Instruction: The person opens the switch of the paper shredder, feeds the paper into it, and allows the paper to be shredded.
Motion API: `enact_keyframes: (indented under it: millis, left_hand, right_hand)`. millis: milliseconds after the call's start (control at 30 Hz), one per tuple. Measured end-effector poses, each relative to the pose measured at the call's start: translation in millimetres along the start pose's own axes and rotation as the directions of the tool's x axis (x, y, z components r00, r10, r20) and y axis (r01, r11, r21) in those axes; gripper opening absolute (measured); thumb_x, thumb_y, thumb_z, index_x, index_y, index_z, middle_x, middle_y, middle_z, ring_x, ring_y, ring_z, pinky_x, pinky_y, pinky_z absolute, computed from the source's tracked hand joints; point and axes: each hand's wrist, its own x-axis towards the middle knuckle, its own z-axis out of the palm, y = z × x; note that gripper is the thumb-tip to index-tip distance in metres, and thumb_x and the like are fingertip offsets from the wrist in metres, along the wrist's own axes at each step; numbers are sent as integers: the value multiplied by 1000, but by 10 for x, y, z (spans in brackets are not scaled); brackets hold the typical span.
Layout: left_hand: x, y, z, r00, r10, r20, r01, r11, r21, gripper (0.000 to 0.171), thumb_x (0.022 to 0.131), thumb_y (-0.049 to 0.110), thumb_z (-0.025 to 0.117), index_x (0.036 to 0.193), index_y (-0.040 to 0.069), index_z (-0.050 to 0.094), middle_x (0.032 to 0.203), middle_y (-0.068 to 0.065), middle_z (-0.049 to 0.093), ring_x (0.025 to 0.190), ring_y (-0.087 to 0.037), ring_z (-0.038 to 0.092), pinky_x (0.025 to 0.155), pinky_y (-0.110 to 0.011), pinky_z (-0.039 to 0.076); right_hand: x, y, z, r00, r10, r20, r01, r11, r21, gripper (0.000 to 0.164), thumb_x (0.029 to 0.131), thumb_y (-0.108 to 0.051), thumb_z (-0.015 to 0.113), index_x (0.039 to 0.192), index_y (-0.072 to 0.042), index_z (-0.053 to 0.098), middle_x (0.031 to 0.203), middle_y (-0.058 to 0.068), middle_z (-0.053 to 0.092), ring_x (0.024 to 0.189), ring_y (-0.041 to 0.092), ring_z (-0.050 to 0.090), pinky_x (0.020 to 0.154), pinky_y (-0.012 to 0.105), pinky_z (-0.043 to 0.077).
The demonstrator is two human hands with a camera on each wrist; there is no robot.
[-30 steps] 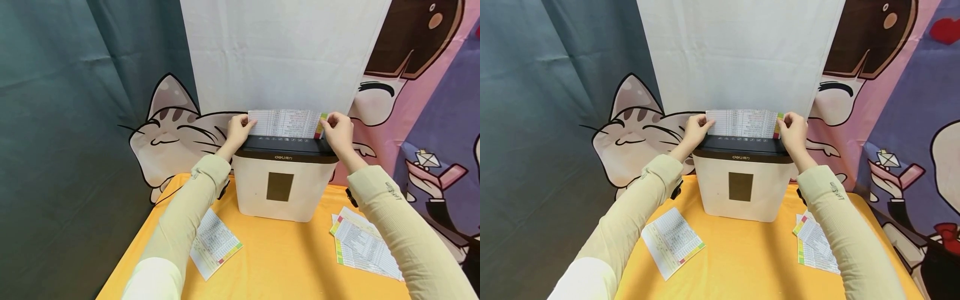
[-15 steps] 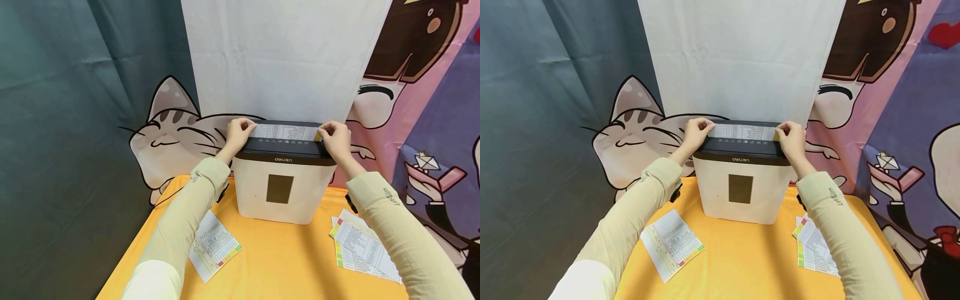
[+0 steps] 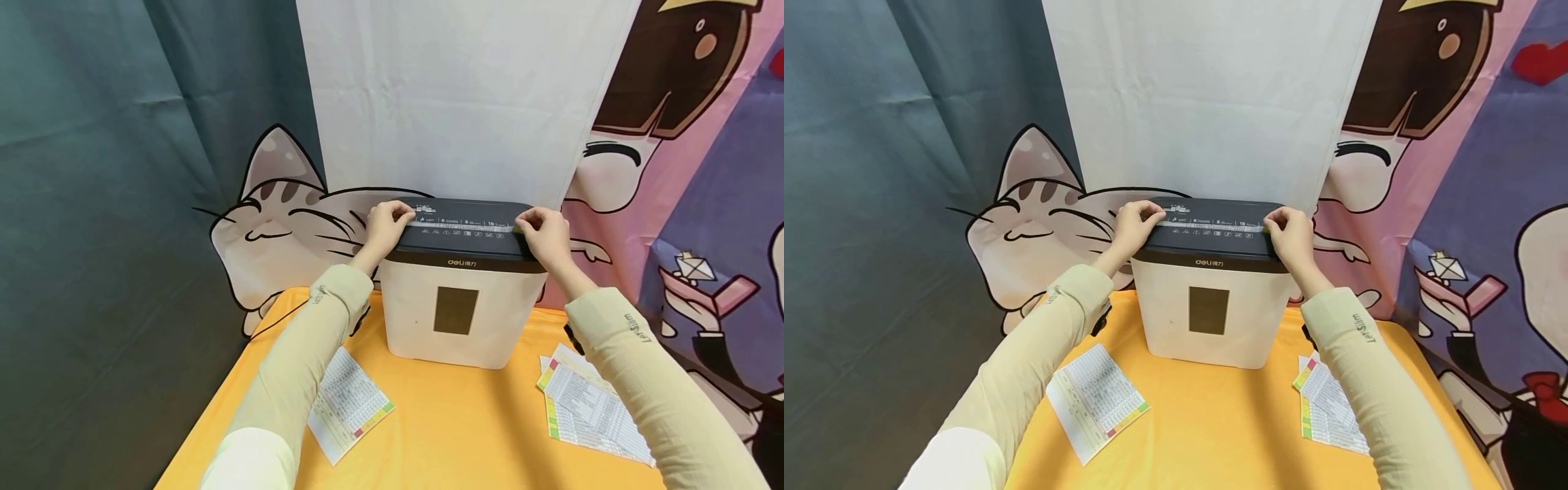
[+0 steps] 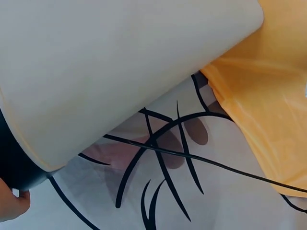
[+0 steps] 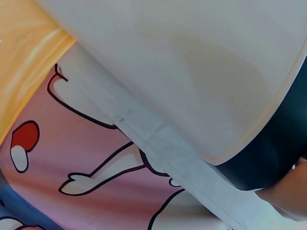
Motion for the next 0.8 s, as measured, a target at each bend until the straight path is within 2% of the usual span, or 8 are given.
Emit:
enact_keyframes:
  millis: [100,267,367,533,667,800]
  left_hand:
    - [-14,-51,-24,1000,3,-17,-4,1000,-18,14,90,18,64,93,7,72,90,-10,72,84,-23,65,83,-35,48]
    - [-71,-215,-98,998,9,-55,-11,999,-40,13,90,15,64,92,4,71,90,-11,72,84,-23,65,81,-34,50]
    - [-112,-330,-152,994,11,-106,-18,997,-71,14,89,14,65,91,2,71,90,-14,71,81,-24,64,76,-32,49]
    - [-251,-475,-236,986,-2,-166,-21,991,-135,17,91,14,62,95,0,70,94,-17,67,84,-28,61,76,-31,46]
    - [-411,-611,-270,987,-39,-158,9,983,-185,19,94,13,57,107,2,66,101,-16,65,88,-28,60,79,-33,47]
    - [-556,-764,-269,989,-84,-124,58,978,-202,24,95,13,55,116,5,62,104,-16,65,90,-28,60,80,-35,48]
  right_hand:
    - [-22,0,-1,1000,0,-2,0,1000,-2,19,92,-10,59,96,7,67,88,26,65,68,8,45,72,28,37]
    - [-59,16,12,1000,-26,0,26,1000,17,18,91,-8,60,95,8,67,88,27,66,62,-8,40,84,38,38]
    - [-64,16,17,999,-39,-3,39,999,16,18,92,-8,59,95,7,68,88,27,66,63,-7,41,87,40,37]
    - [-75,9,3,999,-49,-12,49,999,-17,19,92,-8,57,96,6,69,89,25,67,68,5,47,72,27,38]
    - [-96,-9,-12,998,-61,-6,61,998,-17,19,93,-8,57,97,6,69,89,25,68,69,6,48,70,22,37]
    - [-129,-34,-30,998,-55,-9,55,998,7,21,93,-11,57,98,5,69,91,25,68,66,-6,44,67,17,37]
